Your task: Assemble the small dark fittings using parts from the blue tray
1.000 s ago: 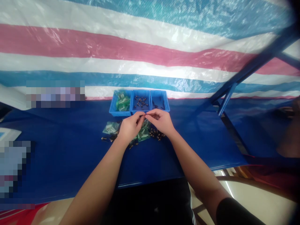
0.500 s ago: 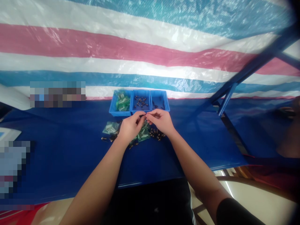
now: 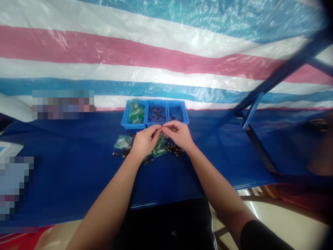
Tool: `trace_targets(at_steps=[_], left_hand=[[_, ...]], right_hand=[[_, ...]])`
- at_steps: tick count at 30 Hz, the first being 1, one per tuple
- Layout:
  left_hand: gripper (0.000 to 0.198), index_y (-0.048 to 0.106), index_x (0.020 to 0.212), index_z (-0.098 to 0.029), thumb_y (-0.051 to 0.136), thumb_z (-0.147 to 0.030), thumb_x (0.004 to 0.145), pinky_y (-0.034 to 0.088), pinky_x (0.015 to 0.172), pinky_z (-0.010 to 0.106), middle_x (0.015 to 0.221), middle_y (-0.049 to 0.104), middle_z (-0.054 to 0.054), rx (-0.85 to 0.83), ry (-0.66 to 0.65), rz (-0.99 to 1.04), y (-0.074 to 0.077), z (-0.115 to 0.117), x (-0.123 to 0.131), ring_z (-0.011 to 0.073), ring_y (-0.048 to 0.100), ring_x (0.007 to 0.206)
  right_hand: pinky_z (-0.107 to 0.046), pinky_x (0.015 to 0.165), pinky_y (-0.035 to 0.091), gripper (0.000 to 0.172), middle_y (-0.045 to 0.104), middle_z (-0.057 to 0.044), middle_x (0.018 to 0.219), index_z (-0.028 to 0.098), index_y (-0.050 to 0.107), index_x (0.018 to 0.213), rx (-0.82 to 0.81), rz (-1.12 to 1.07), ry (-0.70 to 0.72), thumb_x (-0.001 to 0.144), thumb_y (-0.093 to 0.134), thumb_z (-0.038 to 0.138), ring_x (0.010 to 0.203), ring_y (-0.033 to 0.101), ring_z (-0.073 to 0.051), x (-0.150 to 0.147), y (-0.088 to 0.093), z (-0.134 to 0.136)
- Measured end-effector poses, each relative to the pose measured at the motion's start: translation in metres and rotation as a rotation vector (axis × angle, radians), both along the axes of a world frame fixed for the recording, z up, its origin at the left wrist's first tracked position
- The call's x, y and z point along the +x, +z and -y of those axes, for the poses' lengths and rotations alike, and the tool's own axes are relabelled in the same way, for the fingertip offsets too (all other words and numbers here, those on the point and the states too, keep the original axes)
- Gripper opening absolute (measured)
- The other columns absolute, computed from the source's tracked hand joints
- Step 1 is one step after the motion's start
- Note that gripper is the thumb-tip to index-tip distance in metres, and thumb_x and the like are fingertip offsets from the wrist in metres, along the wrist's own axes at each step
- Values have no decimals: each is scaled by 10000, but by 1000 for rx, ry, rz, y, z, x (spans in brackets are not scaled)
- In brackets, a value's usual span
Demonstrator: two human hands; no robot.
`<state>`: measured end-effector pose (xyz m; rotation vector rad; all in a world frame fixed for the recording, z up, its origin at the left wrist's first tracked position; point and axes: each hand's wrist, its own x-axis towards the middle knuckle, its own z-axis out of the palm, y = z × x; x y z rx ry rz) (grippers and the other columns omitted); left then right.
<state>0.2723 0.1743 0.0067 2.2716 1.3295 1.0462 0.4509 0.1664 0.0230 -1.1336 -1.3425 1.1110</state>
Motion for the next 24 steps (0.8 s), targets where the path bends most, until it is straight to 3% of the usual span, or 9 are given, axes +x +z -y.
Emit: trace_targets(at_steps=[9, 24], left_hand=[[253, 673, 1120, -223, 539, -382, 976, 407, 594, 202, 646, 572, -43, 3, 17, 48, -2, 0, 1, 92, 512, 559], [247, 702, 1073, -224, 538, -384, 981, 423, 619, 211, 712, 665, -12, 34, 22, 17, 1, 1, 1, 106, 588, 617]], right_hand=[[-301, 643, 570, 299, 714, -31, 752, 184, 712, 909, -13, -23, -9, 786, 760, 452, 637, 646, -143, 0, -4, -2], [-292, 633, 564, 333, 719, -26, 754, 188, 718, 911, -22, -26, -11, 746, 785, 470, 622, 640, -133, -1, 3, 0]])
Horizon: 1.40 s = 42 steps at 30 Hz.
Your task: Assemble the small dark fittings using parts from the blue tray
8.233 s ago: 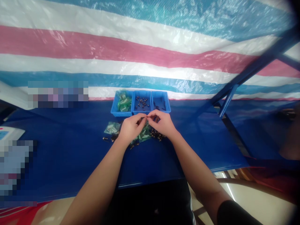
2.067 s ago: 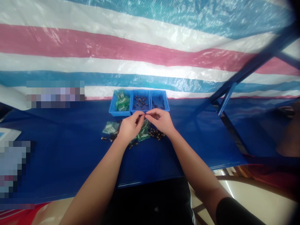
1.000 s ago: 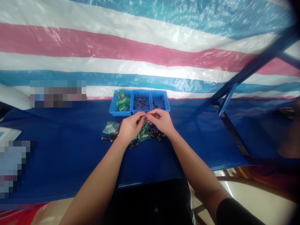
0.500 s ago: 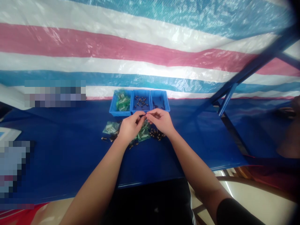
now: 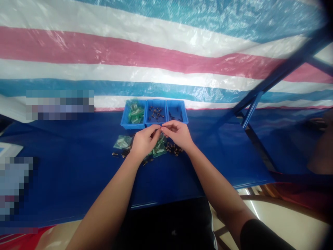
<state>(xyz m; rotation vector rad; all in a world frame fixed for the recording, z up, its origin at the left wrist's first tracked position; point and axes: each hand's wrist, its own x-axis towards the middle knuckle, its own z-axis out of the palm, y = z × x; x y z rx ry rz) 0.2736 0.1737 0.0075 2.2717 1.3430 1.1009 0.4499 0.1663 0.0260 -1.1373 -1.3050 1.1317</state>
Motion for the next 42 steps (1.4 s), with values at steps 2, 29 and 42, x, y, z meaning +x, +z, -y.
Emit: trace_targets(at_steps=[2, 29, 42], left_hand=[[246, 695, 1083, -223, 544, -386, 977, 416, 610, 211, 702, 655, -17, -13, 6, -2, 0, 0, 0, 105, 581, 606], [255, 736, 1071, -204, 562, -363, 976, 502, 716, 218, 837, 741, 29, 65, 10, 29, 0, -1, 0, 124, 663, 709], [236, 731, 1087, -203, 570, -337, 976, 478, 676, 198, 810, 734, 10, 62, 16, 22, -2, -2, 0, 114, 671, 705]], right_hand=[[-290, 630, 560, 314, 716, -25, 745, 185, 720, 900, 2, -1, -5, 747, 784, 452, 613, 636, -130, 0, 1, 0], [-295, 621, 582, 308, 707, -22, 720, 175, 724, 920, -7, -73, 24, 765, 789, 433, 644, 659, -147, 0, -6, -3], [-288, 619, 585, 330, 714, -22, 720, 170, 720, 903, -26, -74, 27, 749, 802, 450, 630, 660, -141, 0, -8, -4]])
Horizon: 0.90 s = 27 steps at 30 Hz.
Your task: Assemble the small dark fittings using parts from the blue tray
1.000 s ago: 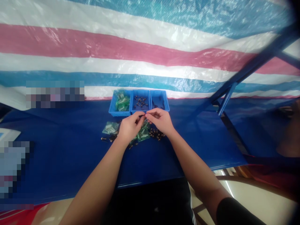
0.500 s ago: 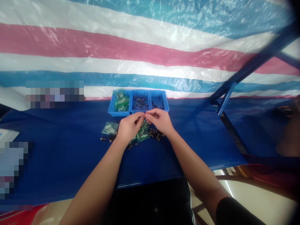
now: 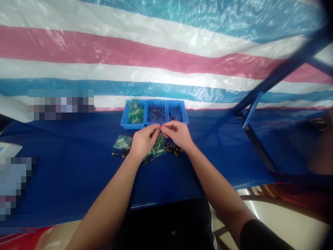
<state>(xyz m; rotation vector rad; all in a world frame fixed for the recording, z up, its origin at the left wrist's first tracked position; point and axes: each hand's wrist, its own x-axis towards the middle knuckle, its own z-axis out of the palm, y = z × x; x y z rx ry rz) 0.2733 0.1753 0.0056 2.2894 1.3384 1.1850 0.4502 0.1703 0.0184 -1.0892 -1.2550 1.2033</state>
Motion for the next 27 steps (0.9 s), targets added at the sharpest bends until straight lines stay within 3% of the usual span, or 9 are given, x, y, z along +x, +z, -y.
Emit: trace_targets(at_steps=[14, 27], left_hand=[[259, 708, 1118, -225, 538, -376, 994, 475, 684, 207, 900, 761, 20, -10, 17, -44, -2, 0, -1, 129, 693, 732], [299, 673, 1130, -220, 492, -424, 1006, 427, 610, 216, 757, 698, -2, -100, 29, -25, 2, 1, 0, 119, 606, 598]], right_hand=[[-285, 618, 586, 295, 729, -29, 758, 176, 726, 936, 35, 32, 1, 765, 790, 409, 633, 661, -140, 1, 0, 0], [-313, 765, 611, 212, 772, -47, 939, 216, 752, 1003, 301, 266, -95, 836, 720, 343, 813, 733, -178, 0, -6, 1]])
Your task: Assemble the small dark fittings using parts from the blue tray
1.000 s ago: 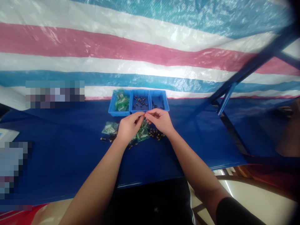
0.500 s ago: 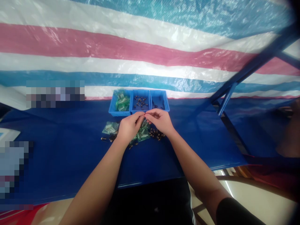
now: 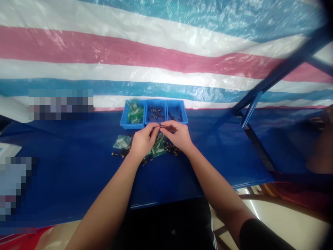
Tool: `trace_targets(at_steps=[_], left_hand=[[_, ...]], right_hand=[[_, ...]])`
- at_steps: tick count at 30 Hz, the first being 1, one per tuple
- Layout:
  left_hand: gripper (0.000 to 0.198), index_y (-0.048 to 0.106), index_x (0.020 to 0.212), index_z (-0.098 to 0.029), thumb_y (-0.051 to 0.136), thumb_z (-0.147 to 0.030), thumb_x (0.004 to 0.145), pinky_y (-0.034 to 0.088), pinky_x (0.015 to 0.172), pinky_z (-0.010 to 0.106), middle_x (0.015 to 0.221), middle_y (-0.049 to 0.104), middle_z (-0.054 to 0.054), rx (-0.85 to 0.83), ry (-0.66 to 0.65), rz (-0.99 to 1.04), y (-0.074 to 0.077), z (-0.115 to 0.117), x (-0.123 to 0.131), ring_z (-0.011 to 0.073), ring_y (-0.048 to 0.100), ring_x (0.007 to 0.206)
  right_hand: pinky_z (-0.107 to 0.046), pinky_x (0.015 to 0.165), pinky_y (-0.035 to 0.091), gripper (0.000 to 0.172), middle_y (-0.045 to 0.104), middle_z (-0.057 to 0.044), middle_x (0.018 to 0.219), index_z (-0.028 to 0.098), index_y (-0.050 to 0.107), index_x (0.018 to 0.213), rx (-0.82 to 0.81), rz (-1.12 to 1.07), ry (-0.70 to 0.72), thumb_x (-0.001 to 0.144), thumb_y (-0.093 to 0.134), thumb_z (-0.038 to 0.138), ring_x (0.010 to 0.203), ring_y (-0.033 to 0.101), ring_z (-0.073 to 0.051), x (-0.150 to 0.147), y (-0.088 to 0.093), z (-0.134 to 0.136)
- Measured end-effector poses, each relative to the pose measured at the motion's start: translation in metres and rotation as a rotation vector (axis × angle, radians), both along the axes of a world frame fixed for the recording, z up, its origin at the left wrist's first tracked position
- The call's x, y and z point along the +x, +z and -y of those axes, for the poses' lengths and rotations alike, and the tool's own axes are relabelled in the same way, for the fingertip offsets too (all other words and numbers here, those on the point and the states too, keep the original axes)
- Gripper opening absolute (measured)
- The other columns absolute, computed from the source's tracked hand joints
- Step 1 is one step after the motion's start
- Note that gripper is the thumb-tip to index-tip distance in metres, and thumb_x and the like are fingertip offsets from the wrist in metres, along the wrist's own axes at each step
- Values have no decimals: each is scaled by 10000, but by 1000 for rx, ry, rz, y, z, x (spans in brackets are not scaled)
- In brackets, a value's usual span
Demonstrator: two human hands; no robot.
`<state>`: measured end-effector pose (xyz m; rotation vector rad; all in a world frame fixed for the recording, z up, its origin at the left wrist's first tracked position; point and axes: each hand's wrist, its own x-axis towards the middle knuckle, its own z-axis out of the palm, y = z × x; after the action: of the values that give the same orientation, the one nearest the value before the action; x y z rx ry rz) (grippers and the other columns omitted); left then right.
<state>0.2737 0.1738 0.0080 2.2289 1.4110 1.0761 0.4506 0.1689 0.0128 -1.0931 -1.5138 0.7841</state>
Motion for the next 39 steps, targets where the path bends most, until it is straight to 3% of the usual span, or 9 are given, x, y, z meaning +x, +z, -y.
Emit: trace_targets(at_steps=[24, 31, 39], left_hand=[[269, 677, 1150, -226, 533, -385, 987, 412, 584, 199, 637, 579, -40, 45, -14, 44, 1, 0, 1, 94, 546, 559], [259, 719, 1107, -220, 544, -367, 986, 473, 672, 204, 792, 715, 8, 60, -6, 41, -1, -1, 0, 112, 644, 675], [293, 721, 1106, -216, 520, -399, 998, 500, 700, 218, 934, 764, 36, 43, -7, 31, 0, 0, 0, 134, 686, 739]], right_hand=[[-334, 813, 612, 219, 780, -42, 955, 228, 772, 987, -43, 19, -26, 819, 744, 366, 849, 735, -190, 2, 0, -1], [-336, 805, 608, 230, 777, -43, 931, 220, 765, 983, -75, -2, 0, 810, 750, 370, 835, 732, -189, 2, -1, -1], [-333, 790, 605, 241, 775, -48, 941, 224, 760, 993, -72, 11, 4, 820, 745, 390, 834, 730, -189, 1, 2, 1]])
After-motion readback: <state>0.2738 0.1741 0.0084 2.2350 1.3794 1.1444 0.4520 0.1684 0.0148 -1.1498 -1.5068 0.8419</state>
